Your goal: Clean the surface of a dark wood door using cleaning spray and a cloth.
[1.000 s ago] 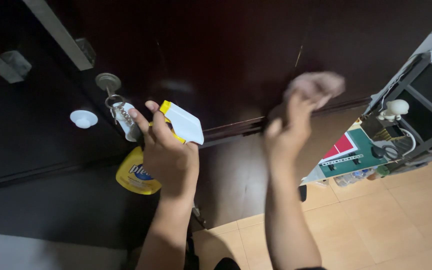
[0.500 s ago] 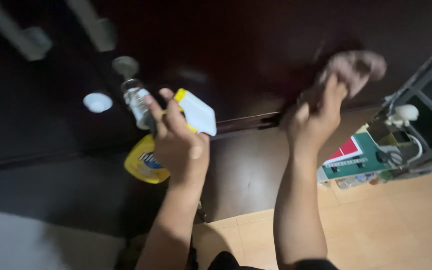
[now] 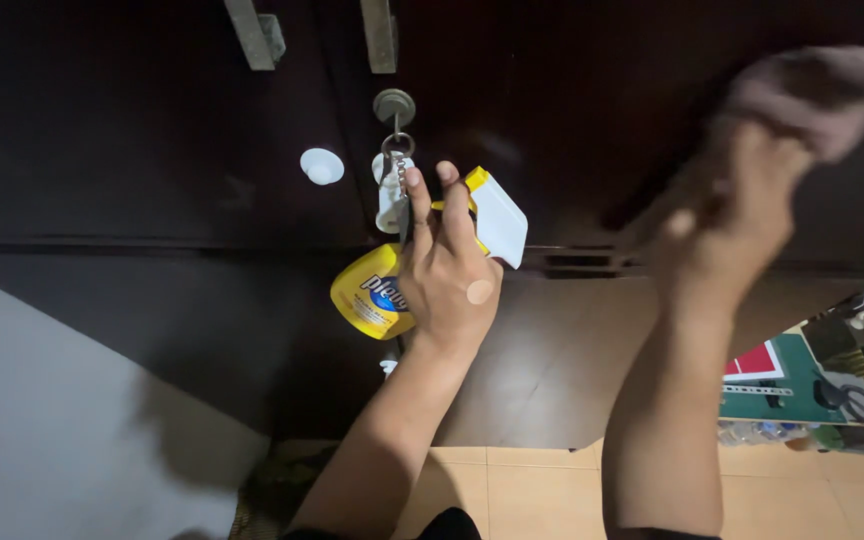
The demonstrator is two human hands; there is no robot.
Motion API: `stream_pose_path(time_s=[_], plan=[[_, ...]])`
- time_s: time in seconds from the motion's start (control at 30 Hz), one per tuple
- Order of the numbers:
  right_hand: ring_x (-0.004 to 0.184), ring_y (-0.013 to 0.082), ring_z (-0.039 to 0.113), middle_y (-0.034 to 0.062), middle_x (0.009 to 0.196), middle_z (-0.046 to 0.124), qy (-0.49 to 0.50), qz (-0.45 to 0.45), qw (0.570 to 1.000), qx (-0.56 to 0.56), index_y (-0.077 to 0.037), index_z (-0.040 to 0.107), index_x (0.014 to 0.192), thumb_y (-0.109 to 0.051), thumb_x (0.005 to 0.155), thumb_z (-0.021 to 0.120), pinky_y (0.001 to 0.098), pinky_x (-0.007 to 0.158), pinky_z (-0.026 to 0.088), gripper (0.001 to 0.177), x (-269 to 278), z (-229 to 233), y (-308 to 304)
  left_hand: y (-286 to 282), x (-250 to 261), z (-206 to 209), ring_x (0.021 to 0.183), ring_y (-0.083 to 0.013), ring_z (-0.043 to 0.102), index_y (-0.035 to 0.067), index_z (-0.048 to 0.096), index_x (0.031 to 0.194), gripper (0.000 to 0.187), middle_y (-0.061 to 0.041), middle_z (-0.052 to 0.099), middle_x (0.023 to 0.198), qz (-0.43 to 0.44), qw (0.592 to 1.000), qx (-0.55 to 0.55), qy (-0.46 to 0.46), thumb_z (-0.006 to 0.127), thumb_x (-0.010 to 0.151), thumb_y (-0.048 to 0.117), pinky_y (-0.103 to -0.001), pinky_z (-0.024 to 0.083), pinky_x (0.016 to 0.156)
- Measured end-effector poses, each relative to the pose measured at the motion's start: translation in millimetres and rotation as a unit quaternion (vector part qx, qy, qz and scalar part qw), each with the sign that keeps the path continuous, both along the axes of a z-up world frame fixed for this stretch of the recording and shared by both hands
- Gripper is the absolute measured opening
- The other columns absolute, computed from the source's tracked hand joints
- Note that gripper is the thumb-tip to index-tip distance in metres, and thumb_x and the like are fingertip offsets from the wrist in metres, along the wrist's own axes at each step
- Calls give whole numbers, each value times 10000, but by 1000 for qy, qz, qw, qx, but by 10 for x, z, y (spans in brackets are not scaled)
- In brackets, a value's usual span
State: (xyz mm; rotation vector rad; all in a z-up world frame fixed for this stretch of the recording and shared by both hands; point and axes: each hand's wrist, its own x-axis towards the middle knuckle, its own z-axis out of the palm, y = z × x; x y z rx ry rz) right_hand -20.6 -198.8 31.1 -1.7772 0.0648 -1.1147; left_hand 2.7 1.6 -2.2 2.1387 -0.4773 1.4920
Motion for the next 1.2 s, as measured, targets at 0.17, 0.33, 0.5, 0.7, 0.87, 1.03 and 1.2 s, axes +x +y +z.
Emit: stream_pose_path(time_s=[0.17,0.33,0.5,0.7,0.87,1.03,1.2], plan=[[1497,440,306,270,1529,484,-130,-134,974,-130,78,622,1380,95,950,542,481,1276,175,437,198,-957,-297,-17,21,-21,1383,-457,566,-104,408,1491,631,-342,682,1147,2,1000,-3,1,651,909,-94,-476,599,926],[1369,428,493,215,1373,600,-63,-49,960,-270,-9,679,1293,92,768,601,533,1217,322,540,166,-761,638,4,-10,14,1358,-459,521,-69,433,1446,647,-355,597,1340,-6,1000,-4,26,717,869,0,-508,589,926],[1323,466,531,222,1246,620,-72,-87,921,-373,1,683,1288,164,731,588,595,1255,304,587,125,-38,347,-21,-7,-33,1446,-462,440,-61,442,1401,648,-194,572,1470,-13,997,13,71,752,835,-5,-524,582,942],[1289,392,552,198,1322,609,-81,-160,959,-219,21,631,1355,139,872,600,331,1142,460,498,35,-352,39,-7,-56,27,1456,-457,416,-76,442,1377,704,-220,578,1481,-27,995,9,94,767,752,-68,-511,573,866],[1126,460,566,224,1102,617,-112,-98,941,-302,16,688,1185,109,620,582,553,1166,321,582,4,-658,479,-30,-24,-25,1467,-454,424,-59,458,1384,640,-175,587,1460,-12,998,-3,54,757,818,-57,-496,578,983],[1230,455,556,206,1203,623,-119,-97,914,-375,-13,679,1265,140,738,581,607,1244,292,558,158,-134,49,-39,-35,8,1371,-440,539,-72,477,1390,619,-286,544,1454,-5,999,-18,30,746,834,-60,-469,587,978],[1305,496,539,247,1278,608,-114,-200,927,-296,23,645,1289,151,781,604,401,1199,415,525,-118,-38,-312,-50,-44,54,1169,-464,644,-115,486,1406,675,-480,448,1448,-30,997,-37,64,719,772,-103,-426,608,865]])
